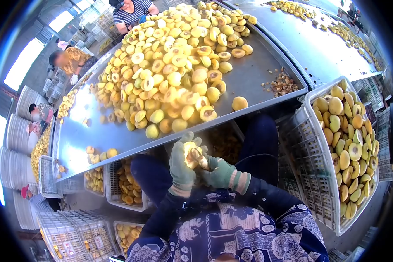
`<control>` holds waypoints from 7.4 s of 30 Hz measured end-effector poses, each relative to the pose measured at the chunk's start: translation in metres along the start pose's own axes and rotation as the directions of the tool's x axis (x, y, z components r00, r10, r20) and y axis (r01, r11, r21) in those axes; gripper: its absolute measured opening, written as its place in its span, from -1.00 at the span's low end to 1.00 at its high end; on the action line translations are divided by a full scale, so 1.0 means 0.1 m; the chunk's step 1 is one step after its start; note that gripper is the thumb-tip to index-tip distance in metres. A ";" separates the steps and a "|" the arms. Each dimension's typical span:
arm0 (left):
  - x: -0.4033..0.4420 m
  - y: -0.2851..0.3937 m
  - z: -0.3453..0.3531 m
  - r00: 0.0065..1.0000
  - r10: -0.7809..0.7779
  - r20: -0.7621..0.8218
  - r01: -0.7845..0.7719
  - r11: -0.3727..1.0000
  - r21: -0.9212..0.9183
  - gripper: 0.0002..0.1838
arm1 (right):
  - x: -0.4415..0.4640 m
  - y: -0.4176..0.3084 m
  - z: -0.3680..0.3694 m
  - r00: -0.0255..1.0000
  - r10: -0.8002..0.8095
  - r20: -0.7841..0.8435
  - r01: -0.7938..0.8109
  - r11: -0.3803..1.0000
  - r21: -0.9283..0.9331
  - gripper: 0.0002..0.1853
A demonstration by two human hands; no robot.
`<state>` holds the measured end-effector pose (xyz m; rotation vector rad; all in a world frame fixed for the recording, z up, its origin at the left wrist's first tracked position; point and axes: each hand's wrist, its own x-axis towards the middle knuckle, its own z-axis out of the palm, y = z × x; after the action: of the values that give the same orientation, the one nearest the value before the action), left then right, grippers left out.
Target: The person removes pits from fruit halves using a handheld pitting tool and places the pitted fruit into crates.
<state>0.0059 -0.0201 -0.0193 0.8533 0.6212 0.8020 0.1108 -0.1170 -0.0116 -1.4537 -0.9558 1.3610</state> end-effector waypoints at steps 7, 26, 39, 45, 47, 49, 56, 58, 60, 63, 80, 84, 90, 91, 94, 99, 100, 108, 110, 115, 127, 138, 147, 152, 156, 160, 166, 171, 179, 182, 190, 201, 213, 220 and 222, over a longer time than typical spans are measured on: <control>-0.02 -0.09 0.01 0.985 0.155 -0.077 -0.145 0.983 0.114 -0.46 | 0.15 0.29 0.12 0.981 -0.168 -0.102 0.143 0.966 -0.217 -0.74; 0.01 -0.30 -0.24 0.952 0.282 -0.122 -0.251 0.943 0.219 -0.53 | 0.18 0.28 0.16 0.999 -0.020 0.031 0.019 1.000 0.022 -0.74; 0.02 0.12 -0.23 0.964 -0.245 0.103 0.217 0.949 0.228 -0.50 | 0.07 0.20 -0.20 0.844 0.178 0.506 -0.364 0.884 0.295 -0.71; -0.05 -0.05 -0.22 0.990 -0.130 -0.052 0.135 0.986 0.099 -0.52 | 0.04 0.12 -0.07 0.894 0.206 0.398 -0.313 0.923 0.225 -0.80; -0.06 -0.09 -0.26 0.980 -0.193 -0.057 0.195 0.980 0.032 -0.52 | 0.01 0.01 -0.17 0.812 0.284 0.510 -0.460 0.848 0.261 -0.80; -0.07 -0.12 -0.16 0.996 -0.065 -0.058 0.070 0.992 0.101 -0.52 | -0.03 -0.08 -0.23 0.713 0.246 0.656 -0.592 0.713 0.376 -0.77; -0.09 -0.08 -0.13 0.996 -0.084 -0.029 0.081 0.994 -0.077 -0.69 | -0.05 -0.01 -0.12 0.730 0.104 0.676 -0.586 0.603 0.541 -0.74; -0.10 -0.05 -0.18 0.978 -0.208 -0.014 0.204 0.969 -0.141 -0.65 | 0.02 -0.06 -0.09 0.719 0.128 0.683 -0.559 0.691 0.459 -0.71; -0.12 -0.06 -0.24 0.972 -0.235 -0.030 0.230 0.966 -0.116 -0.62 | 0.00 -0.08 -0.09 0.721 0.174 0.670 -0.580 0.682 0.446 -0.69; -0.18 0.05 -0.14 0.987 -0.110 -0.114 0.095 0.987 -0.128 -0.61 | 0.08 0.15 -0.01 0.583 -0.165 0.796 -0.723 0.342 0.600 -0.67; -0.15 1.06 -2.25 0.539 0.539 -0.647 -0.396 0.840 0.371 -0.44 | 0.42 0.39 0.01 0.854 0.488 0.183 -0.499 0.663 0.558 -0.89; -0.32 0.81 -3.49 0.494 0.406 -0.769 -0.180 0.913 0.366 -0.29 | 0.45 0.45 -0.10 0.870 0.475 0.135 -0.439 0.619 0.652 -0.79; -0.59 0.08 -3.80 0.575 0.090 -0.813 0.809 0.086 0.581 -0.29 | 0.53 0.61 -0.05 0.831 0.545 0.113 -0.495 0.631 0.598 -0.76; -0.64 -0.10 -3.98 0.644 -0.002 -0.765 0.765 0.009 0.644 -0.39 | 0.53 0.58 -0.02 0.825 0.557 0.094 -0.500 0.644 0.579 -0.76; -0.68 -0.28 -4.15 0.656 0.064 -0.752 0.754 -0.016 0.657 -0.60 | 0.58 0.49 0.02 0.810 0.585 0.048 -0.521 0.679 0.516 -0.76; -0.86 -0.18 -4.05 0.741 0.108 -0.663 0.668 -0.021 0.743 -0.71 | 0.60 0.40 0.03 0.796 0.603 0.054 -0.552 0.685 0.475 -0.83; -0.86 -0.20 -4.04 0.756 0.082 -0.650 0.653 -0.017 0.757 -0.71 | 0.59 0.35 0.03 0.803 0.595 0.029 -0.539 0.706 0.459 -0.83; -1.19 -0.66 -3.85 0.760 -0.031 -0.649 0.649 0.023 0.760 -0.62 | 0.59 0.33 0.00 0.816 0.577 -0.027 -0.527 0.762 0.376 -0.79; -1.33 -0.69 -3.73 0.749 -0.081 -0.658 0.661 0.034 0.749 -0.61 | 0.68 0.41 -0.12 0.826 0.563 -0.027 -0.506 0.761 0.406 -0.74; -1.48 -0.71 -3.47 0.722 -0.130 -0.679 0.690 0.066 0.721 -0.53 | 0.85 0.50 -0.35 0.831 0.538 -0.143 -0.378 0.735 0.563 -0.74; -1.11 0.00 -4.59 0.690 0.346 -0.636 0.661 0.057 0.748 -0.74 | 1.00 0.82 -0.09 0.811 0.493 -0.316 -0.406 0.862 0.302 -0.82; -0.43 0.09 -4.75 0.576 -0.075 -0.814 0.745 -0.361 0.560 -0.68 | 1.08 0.76 0.26 0.739 0.617 -0.269 -0.567 0.786 0.244 -0.85; -0.73 -0.11 -4.60 0.576 0.592 -0.564 0.309 0.481 0.820 -0.78 | 0.92 0.67 0.15 0.764 0.604 -0.228 -0.547 0.793 0.270 -0.83; -0.29 1.02 -2.54 0.864 0.450 -0.226 -0.265 0.788 0.556 -0.82 | 0.76 0.45 0.26 0.829 0.536 -0.160 -0.475 0.826 0.305 -0.84; 0.04 1.42 -1.51 0.949 0.276 0.151 -0.232 0.292 0.928 -0.76 | 0.58 0.54 0.10 0.899 0.411 -0.151 -0.331 0.863 0.382 -0.85; 0.67 1.30 -1.25 0.955 0.215 0.202 -0.200 -0.034 0.979 -0.65 | 0.39 0.59 0.01 0.927 0.331 -0.174 -0.234 0.877 0.420 -0.84; 1.44 0.75 -1.32 0.980 0.109 -0.168 0.190 -0.239 0.952 -0.40 | 0.17 0.60 -0.11 0.961 0.255 -0.108 -0.174 0.860 0.479 -0.83; 1.40 0.76 -1.45 0.976 0.190 -0.107 0.085 0.120 0.989 -0.52 | 0.13 0.46 -0.11 0.955 0.282 -0.089 -0.201 0.840 0.504 -0.86; 0.47 0.74 -0.73 0.987 -0.031 0.159 0.037 0.999 -0.035 -0.44 | 0.38 -0.12 0.24 0.999 0.054 -0.006 -0.048 0.933 0.357 -0.83; 0.24 0.59 -0.39 0.986 0.065 0.155 -0.067 0.998 0.007 -0.43 | 0.34 -0.27 0.29 0.998 0.063 0.027 -0.069 0.911 0.407 -0.83; 0.10 0.28 -0.14 0.948 0.256 0.189 -0.284 0.948 0.140 -0.41 | 0.25 -0.04 0.22 1.000 -0.014 -0.010 0.017 0.876 0.481 -0.82; 0.17 0.27 -0.07 0.980 0.000 0.198 -0.064 0.947 0.315 -0.51 | 0.36 0.28 -0.03 0.836 -0.443 -0.324 0.409 0.896 -0.170 -0.79; 0.10 0.12 0.08 0.997 0.020 0.075 -0.012 0.995 -0.101 -0.49 | -0.11 -0.13 0.12 0.983 -0.043 -0.178 0.097 0.947 0.308 -0.82; 0.03 -0.02 0.11 0.981 0.194 0.004 -0.194 0.981 0.002 -0.65 | -0.01 0.06 0.21 0.979 -0.115 -0.170 0.165 0.931 0.324 -0.82; 0.02 -0.02 0.07 0.971 0.238 -0.011 -0.236 0.968 0.082 -0.65 | 0.00 0.10 0.24 0.986 -0.094 -0.137 0.140 0.914 0.380 -0.80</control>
<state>0.0133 -0.0220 -0.0178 1.0068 0.5791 1.0087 0.0870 -0.1173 -0.0207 -1.1398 -0.6401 1.2761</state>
